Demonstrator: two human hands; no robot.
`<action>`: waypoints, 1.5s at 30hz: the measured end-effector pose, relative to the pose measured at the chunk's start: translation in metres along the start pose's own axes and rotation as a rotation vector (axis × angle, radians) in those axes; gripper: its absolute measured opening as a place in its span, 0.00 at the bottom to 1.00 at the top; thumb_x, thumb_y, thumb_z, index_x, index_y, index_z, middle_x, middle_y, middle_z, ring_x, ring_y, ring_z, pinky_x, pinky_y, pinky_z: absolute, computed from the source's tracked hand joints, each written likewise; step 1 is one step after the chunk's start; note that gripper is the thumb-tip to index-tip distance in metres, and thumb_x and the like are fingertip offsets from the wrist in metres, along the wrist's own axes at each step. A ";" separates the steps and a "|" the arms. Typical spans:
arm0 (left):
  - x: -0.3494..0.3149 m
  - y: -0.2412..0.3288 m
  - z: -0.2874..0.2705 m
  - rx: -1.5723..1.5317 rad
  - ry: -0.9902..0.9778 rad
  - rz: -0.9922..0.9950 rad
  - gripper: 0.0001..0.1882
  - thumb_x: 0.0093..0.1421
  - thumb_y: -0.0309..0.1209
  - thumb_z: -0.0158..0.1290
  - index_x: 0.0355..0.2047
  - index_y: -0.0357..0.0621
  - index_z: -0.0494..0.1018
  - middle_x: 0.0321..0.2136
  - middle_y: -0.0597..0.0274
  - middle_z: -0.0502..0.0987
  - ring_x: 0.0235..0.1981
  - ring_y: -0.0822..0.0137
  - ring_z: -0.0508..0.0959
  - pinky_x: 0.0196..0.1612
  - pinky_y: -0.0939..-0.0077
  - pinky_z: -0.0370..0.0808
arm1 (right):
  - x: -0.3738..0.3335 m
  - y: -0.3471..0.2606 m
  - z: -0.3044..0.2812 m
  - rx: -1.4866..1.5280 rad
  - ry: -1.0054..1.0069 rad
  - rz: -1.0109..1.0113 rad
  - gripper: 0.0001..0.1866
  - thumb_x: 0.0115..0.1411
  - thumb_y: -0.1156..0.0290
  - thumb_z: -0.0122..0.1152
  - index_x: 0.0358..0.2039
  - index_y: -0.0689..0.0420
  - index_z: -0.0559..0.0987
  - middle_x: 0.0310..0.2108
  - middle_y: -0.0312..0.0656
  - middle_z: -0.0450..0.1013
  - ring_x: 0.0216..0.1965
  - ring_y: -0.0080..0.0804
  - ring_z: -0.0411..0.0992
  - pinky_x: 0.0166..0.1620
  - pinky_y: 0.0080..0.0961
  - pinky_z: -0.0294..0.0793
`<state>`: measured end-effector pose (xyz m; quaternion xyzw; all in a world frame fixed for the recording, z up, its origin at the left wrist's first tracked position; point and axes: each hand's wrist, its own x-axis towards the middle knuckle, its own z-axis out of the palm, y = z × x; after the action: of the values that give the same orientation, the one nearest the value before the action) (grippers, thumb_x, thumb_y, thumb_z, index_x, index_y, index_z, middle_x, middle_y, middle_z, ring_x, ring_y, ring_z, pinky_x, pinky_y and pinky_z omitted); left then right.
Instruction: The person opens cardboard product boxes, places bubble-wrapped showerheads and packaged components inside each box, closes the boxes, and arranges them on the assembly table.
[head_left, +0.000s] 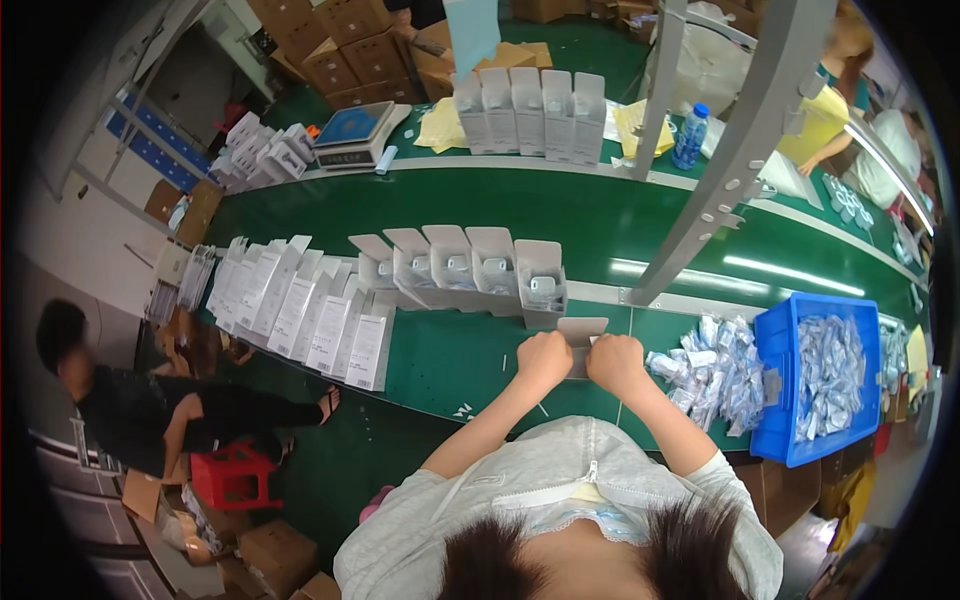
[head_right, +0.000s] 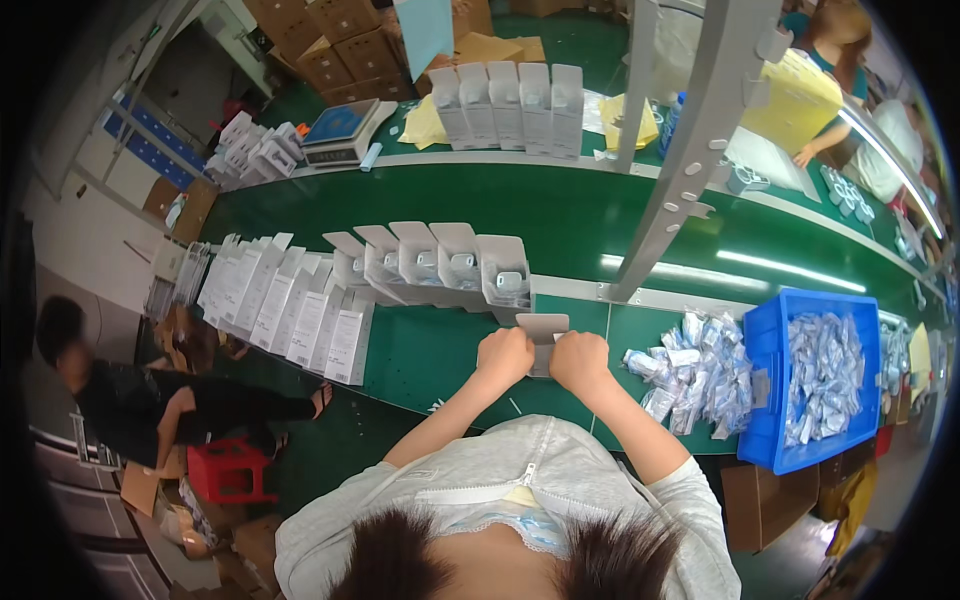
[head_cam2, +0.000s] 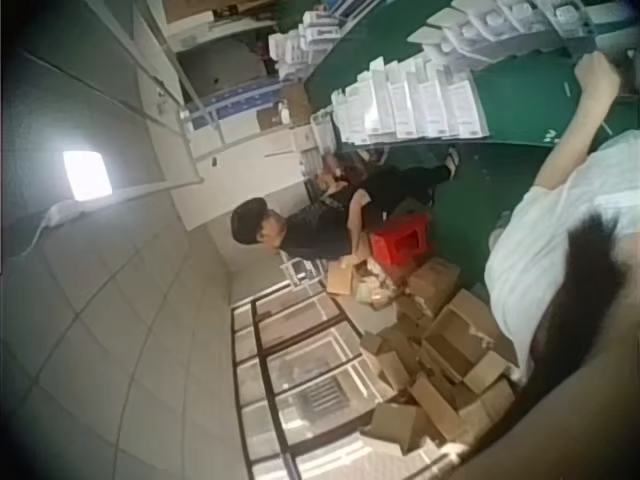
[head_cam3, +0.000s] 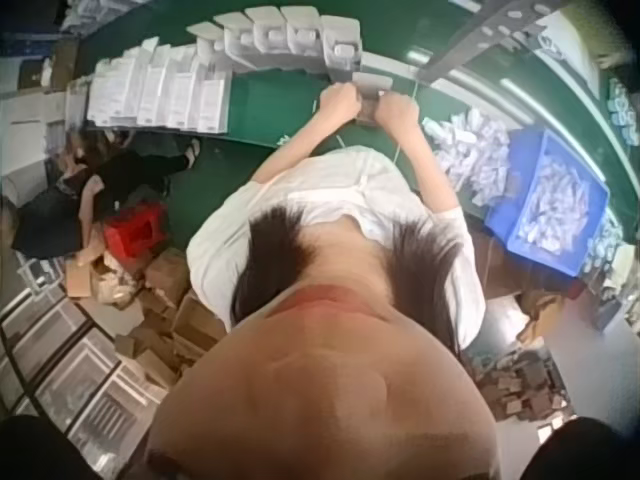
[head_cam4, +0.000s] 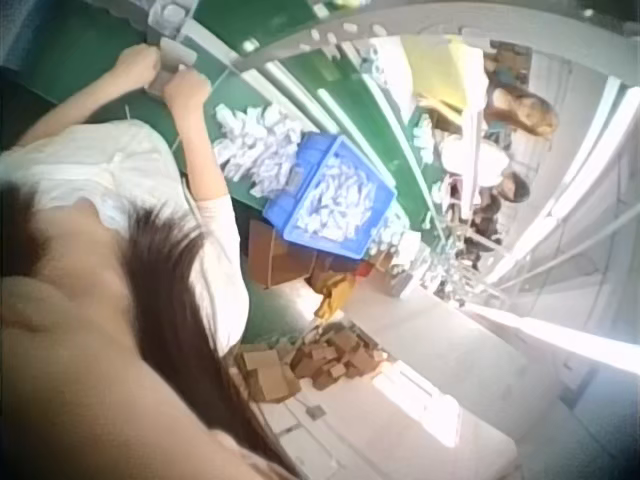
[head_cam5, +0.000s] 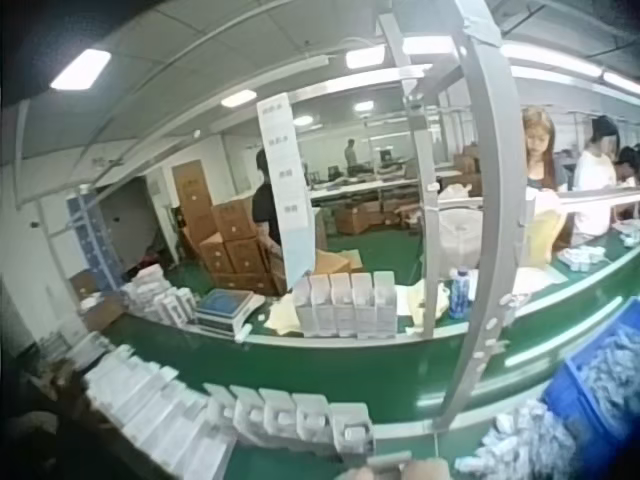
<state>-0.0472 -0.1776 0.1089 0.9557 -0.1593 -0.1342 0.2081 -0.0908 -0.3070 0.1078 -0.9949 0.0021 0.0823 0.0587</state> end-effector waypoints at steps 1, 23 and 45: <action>0.001 -0.001 0.002 -0.013 -0.004 -0.003 0.14 0.50 0.35 0.46 0.19 0.34 0.72 0.22 0.43 0.74 0.27 0.47 0.75 0.32 0.57 0.72 | 0.000 0.002 0.000 0.017 -0.007 0.005 0.13 0.48 0.64 0.49 0.18 0.59 0.77 0.21 0.47 0.73 0.22 0.40 0.74 0.25 0.33 0.72; 0.012 -0.076 0.076 -1.004 -0.097 -0.071 0.22 0.52 0.44 0.50 0.38 0.38 0.71 0.30 0.57 0.76 0.25 0.63 0.77 0.31 0.74 0.72 | -0.018 0.038 0.006 1.008 -0.221 -0.075 0.40 0.48 0.56 0.58 0.56 0.64 0.54 0.48 0.57 0.63 0.50 0.47 0.63 0.52 0.35 0.61; 0.008 -0.056 0.048 -1.032 -0.446 -0.291 0.30 0.50 0.59 0.43 0.34 0.43 0.71 0.21 0.63 0.75 0.18 0.72 0.75 0.21 0.82 0.67 | 0.000 0.031 0.149 1.156 0.470 -0.198 0.47 0.35 0.52 0.64 0.54 0.62 0.57 0.50 0.54 0.59 0.52 0.52 0.59 0.54 0.38 0.57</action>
<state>-0.0408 -0.1491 0.0408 0.6913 0.0199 -0.4199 0.5877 -0.1156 -0.3200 -0.0413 -0.7894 -0.0329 -0.1587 0.5921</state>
